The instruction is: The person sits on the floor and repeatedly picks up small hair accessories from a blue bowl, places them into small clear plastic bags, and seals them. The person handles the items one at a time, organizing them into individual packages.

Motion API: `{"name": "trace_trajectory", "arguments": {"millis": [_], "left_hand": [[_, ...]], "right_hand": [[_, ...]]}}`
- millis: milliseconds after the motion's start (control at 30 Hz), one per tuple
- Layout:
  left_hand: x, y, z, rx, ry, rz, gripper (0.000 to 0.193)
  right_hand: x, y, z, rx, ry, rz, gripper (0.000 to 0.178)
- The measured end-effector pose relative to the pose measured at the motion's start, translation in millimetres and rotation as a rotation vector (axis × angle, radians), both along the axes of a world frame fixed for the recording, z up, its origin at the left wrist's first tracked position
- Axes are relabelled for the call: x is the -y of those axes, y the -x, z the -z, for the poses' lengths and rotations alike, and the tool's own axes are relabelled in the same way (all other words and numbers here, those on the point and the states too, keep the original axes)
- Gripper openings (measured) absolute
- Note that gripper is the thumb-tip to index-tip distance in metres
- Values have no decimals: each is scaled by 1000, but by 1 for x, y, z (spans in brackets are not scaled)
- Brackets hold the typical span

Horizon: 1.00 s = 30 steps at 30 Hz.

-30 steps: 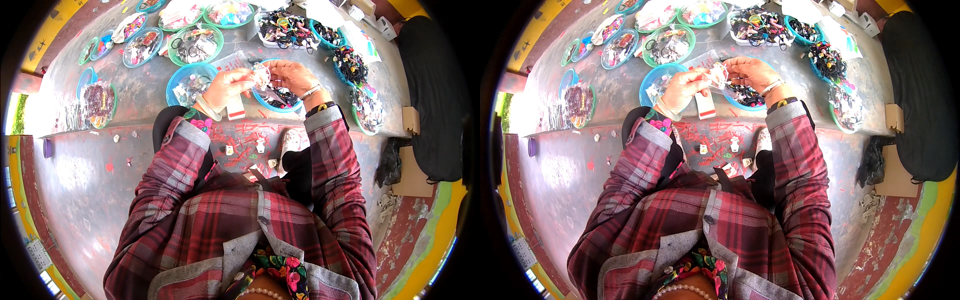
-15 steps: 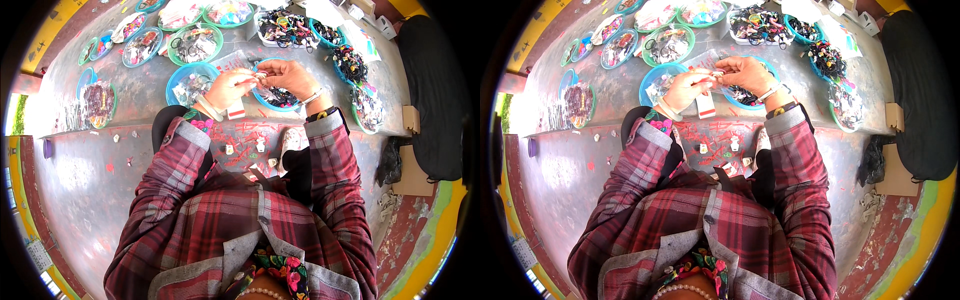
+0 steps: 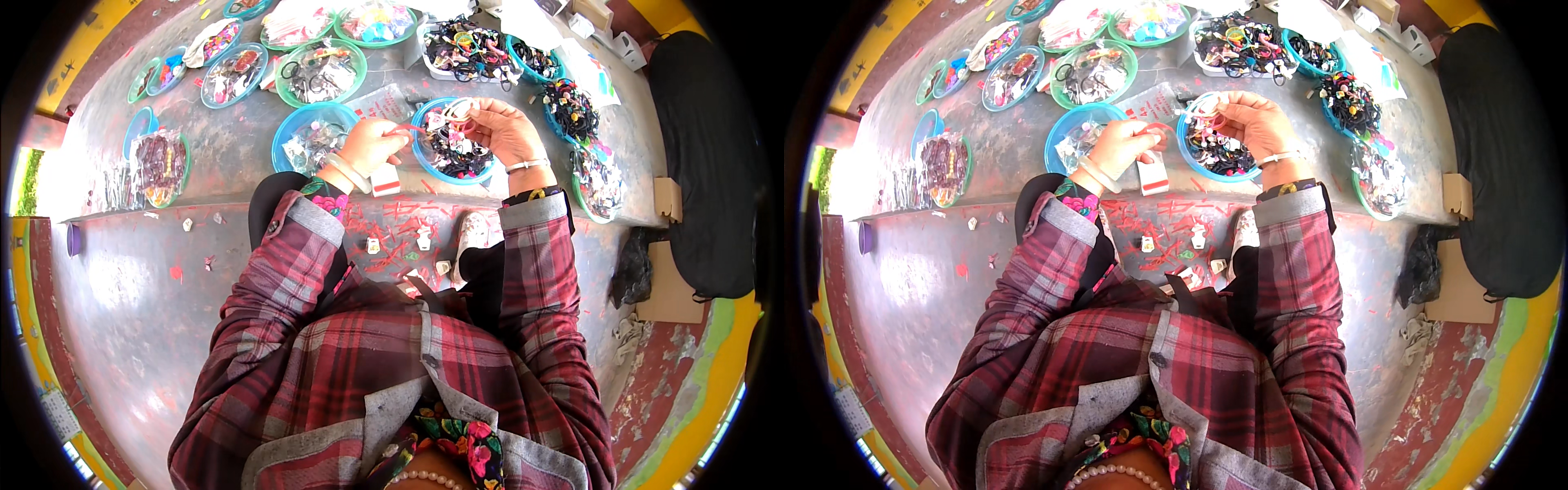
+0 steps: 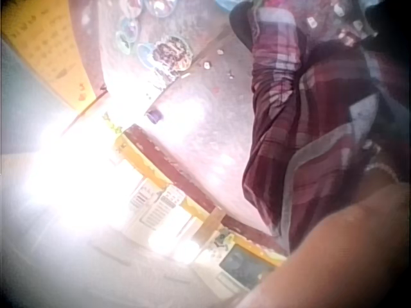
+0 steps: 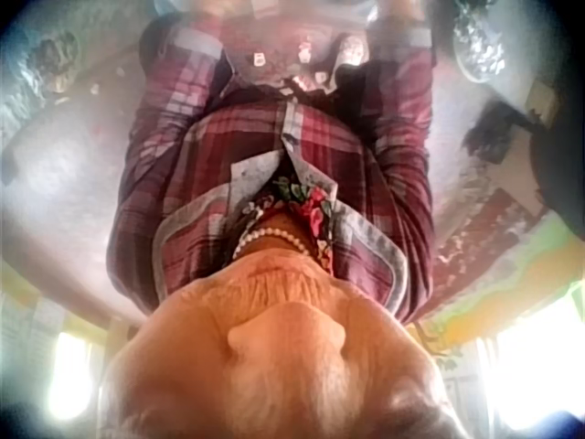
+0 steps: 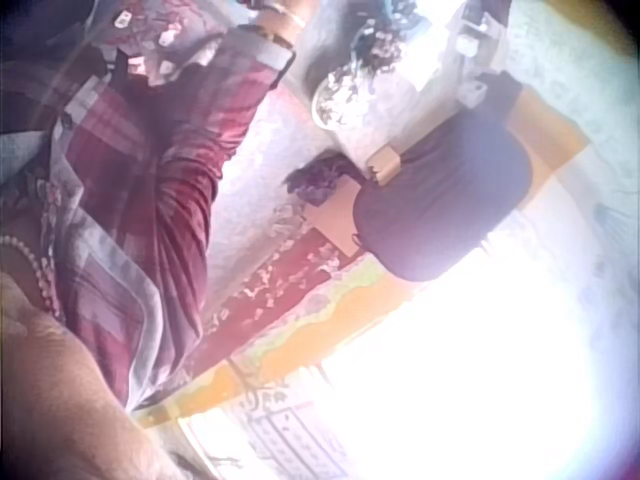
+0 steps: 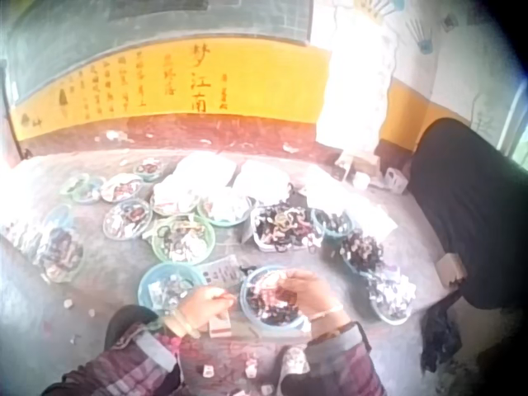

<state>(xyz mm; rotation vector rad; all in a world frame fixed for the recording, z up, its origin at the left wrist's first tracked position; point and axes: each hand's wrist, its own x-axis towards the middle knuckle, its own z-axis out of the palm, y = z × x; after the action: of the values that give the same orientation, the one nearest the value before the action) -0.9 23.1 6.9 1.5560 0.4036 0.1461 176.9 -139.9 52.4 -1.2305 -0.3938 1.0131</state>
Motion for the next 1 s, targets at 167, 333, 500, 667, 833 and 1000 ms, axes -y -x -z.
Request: {"name": "trace_trajectory", "arguments": {"millis": [167,333,500,667,833,1000], "left_hand": [[3,-2,7,-85,55,4,23],[5,-4,6,-105,20,-7,23],[9,-6,19,-49,-61,-71,25],[7,-11,28,-46,-116,-10,23],[9,-9,13,-61,207,-21,21],[7,-6,7,-23,325,-32,24]], "right_hand": [[-2,10,-6,-169,-107,-121,6],[-2,11,-1,-52,-142,-214,8],[-7,24,-3,-38,-183,-167,8],[-22,46,6,-18,-246,-47,6],[-24,44,16,160,-252,-57,9],[-25,36,27,405,-173,-110,13]]}}
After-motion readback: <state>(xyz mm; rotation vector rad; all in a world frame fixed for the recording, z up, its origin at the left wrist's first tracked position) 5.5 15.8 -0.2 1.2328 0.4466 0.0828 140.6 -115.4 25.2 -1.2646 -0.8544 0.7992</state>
